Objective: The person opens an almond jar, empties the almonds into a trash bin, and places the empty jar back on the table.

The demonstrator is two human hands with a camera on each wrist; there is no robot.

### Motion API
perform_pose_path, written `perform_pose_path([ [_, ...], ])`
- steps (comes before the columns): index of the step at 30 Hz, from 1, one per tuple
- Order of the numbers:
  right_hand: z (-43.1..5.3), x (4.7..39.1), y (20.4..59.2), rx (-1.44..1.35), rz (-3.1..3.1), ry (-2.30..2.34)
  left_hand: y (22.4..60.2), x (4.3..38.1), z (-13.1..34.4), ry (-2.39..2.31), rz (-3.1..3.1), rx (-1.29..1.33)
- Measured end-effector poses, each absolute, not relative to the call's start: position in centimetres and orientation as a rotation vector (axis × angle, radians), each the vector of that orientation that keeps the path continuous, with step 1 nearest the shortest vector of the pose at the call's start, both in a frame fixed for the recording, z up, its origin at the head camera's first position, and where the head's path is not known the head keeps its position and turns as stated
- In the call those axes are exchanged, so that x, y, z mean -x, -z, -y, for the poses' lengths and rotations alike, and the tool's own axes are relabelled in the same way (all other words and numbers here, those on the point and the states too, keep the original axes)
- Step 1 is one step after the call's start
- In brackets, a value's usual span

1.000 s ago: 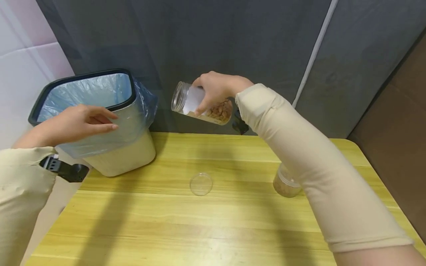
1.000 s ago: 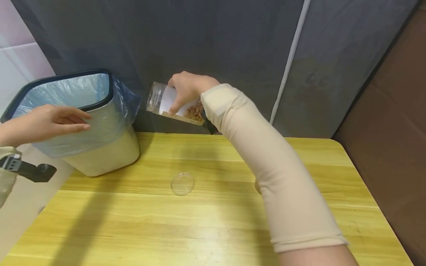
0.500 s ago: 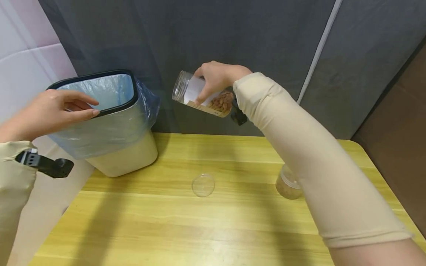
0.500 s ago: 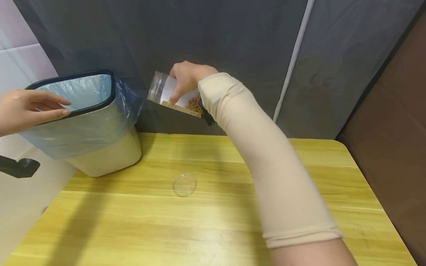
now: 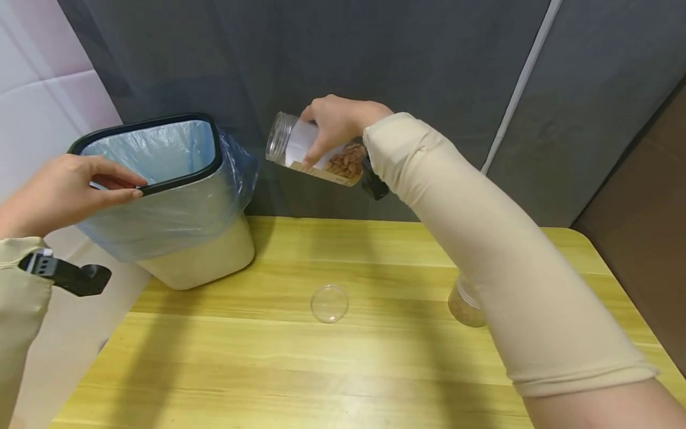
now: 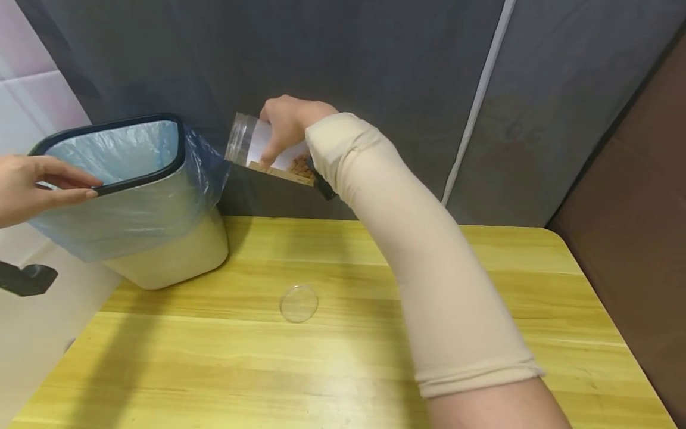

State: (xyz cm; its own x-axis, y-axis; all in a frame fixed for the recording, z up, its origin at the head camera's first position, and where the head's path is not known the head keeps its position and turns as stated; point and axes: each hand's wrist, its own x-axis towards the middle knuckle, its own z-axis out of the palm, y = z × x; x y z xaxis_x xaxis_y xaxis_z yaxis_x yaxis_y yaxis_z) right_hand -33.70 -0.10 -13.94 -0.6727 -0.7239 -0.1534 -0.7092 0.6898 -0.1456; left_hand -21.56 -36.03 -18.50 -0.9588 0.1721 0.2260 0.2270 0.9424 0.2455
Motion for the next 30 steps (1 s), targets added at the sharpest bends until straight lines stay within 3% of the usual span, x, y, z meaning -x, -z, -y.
perform_pose_path([
  [20,5.8,31.6,13.4,1.283,-2.811,0.18,18.7,20.1,35.0,0.4,2.829,0.257],
  [30,7.0,31.1,13.6,1.123,-3.01,0.172,18.4,19.9,34.4,0.421,2.838,0.232],
])
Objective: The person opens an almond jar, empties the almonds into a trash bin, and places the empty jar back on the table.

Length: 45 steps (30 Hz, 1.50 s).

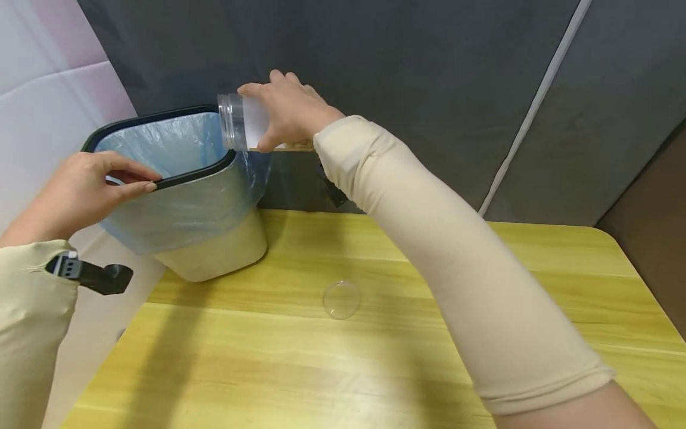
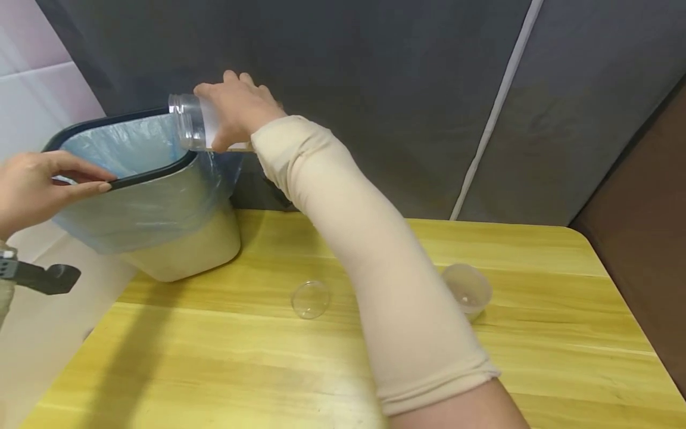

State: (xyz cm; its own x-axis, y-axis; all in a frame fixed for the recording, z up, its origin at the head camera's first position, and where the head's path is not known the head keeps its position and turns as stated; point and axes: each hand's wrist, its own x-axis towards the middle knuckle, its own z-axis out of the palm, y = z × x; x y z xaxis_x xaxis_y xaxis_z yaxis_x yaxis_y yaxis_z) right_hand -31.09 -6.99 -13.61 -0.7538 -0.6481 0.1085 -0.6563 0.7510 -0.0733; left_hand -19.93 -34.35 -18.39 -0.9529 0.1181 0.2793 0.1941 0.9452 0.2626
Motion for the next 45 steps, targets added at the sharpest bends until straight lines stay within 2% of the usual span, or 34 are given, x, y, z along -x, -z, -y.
perform_pose_path([
  [19,9.7,30.4,14.8,-0.848,2.717,-0.021,18.6,19.9,33.9,0.445,2.838,0.236],
  [45,11.6,30.0,16.1,-0.832,2.63,0.115,18.9,19.6,34.2,0.456,2.802,0.241],
])
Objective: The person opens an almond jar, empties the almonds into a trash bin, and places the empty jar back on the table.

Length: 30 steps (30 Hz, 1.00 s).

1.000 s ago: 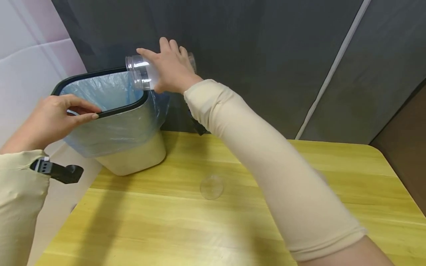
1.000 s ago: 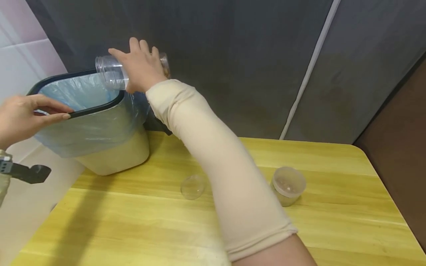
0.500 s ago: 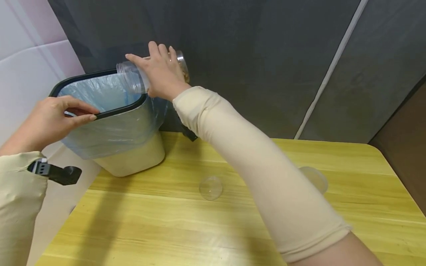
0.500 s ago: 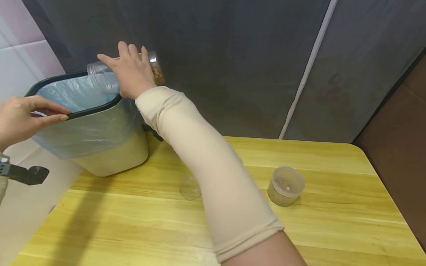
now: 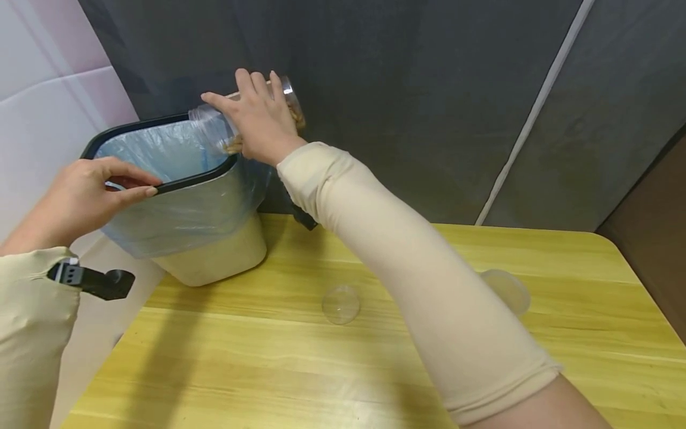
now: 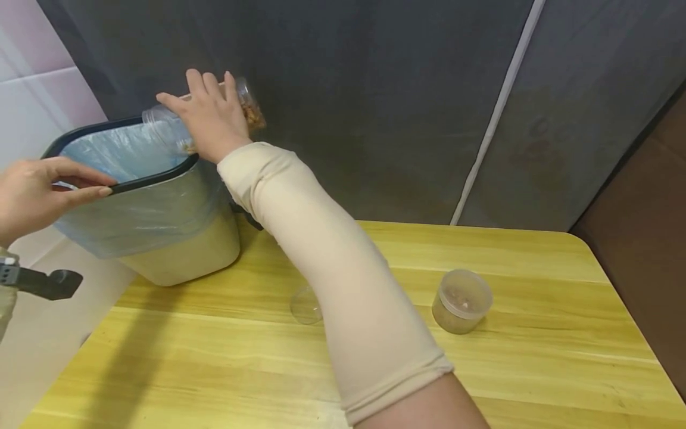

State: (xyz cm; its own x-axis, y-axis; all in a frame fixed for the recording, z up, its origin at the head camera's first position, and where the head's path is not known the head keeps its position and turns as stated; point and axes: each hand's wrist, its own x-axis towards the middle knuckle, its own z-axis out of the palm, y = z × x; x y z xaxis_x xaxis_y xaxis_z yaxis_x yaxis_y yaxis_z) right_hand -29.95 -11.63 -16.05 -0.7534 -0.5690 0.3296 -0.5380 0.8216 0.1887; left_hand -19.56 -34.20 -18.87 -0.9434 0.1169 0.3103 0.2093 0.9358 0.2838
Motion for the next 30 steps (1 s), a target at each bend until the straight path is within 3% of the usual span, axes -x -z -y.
perform_pose_path([
  [30,11.96,29.94,16.09,-0.858,2.559,0.253,19.06,19.59,34.34,0.482,2.809,0.211],
])
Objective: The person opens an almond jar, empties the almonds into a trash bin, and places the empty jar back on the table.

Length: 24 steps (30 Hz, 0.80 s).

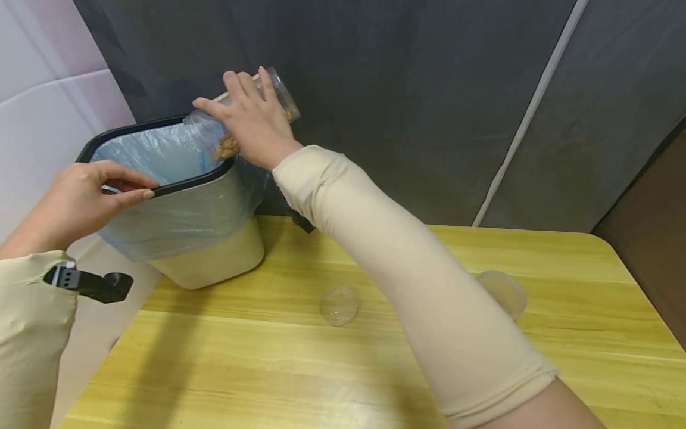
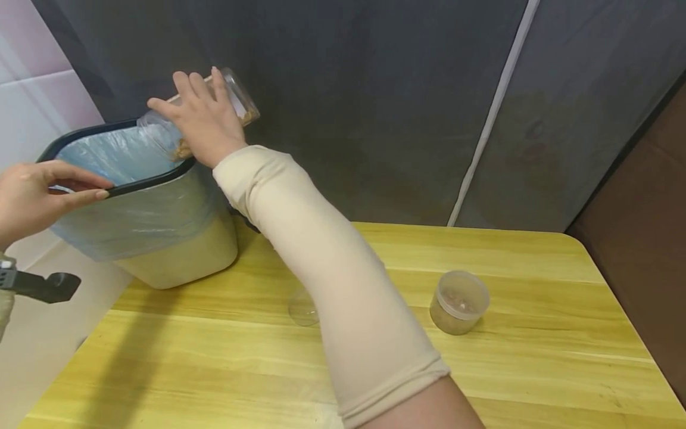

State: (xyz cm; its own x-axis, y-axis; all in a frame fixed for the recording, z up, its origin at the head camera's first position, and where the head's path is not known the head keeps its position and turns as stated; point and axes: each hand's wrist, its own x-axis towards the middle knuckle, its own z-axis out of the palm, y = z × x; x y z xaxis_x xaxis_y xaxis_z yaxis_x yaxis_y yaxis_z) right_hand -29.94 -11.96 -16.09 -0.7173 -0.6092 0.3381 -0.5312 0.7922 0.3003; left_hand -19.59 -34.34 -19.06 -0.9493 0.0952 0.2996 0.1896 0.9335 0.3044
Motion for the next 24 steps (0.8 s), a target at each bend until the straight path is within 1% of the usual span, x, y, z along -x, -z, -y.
perform_pose_path([
  [24,12.45,29.75,15.87,-0.87,2.532,0.237,19.18,19.23,34.84,0.492,2.802,0.169],
])
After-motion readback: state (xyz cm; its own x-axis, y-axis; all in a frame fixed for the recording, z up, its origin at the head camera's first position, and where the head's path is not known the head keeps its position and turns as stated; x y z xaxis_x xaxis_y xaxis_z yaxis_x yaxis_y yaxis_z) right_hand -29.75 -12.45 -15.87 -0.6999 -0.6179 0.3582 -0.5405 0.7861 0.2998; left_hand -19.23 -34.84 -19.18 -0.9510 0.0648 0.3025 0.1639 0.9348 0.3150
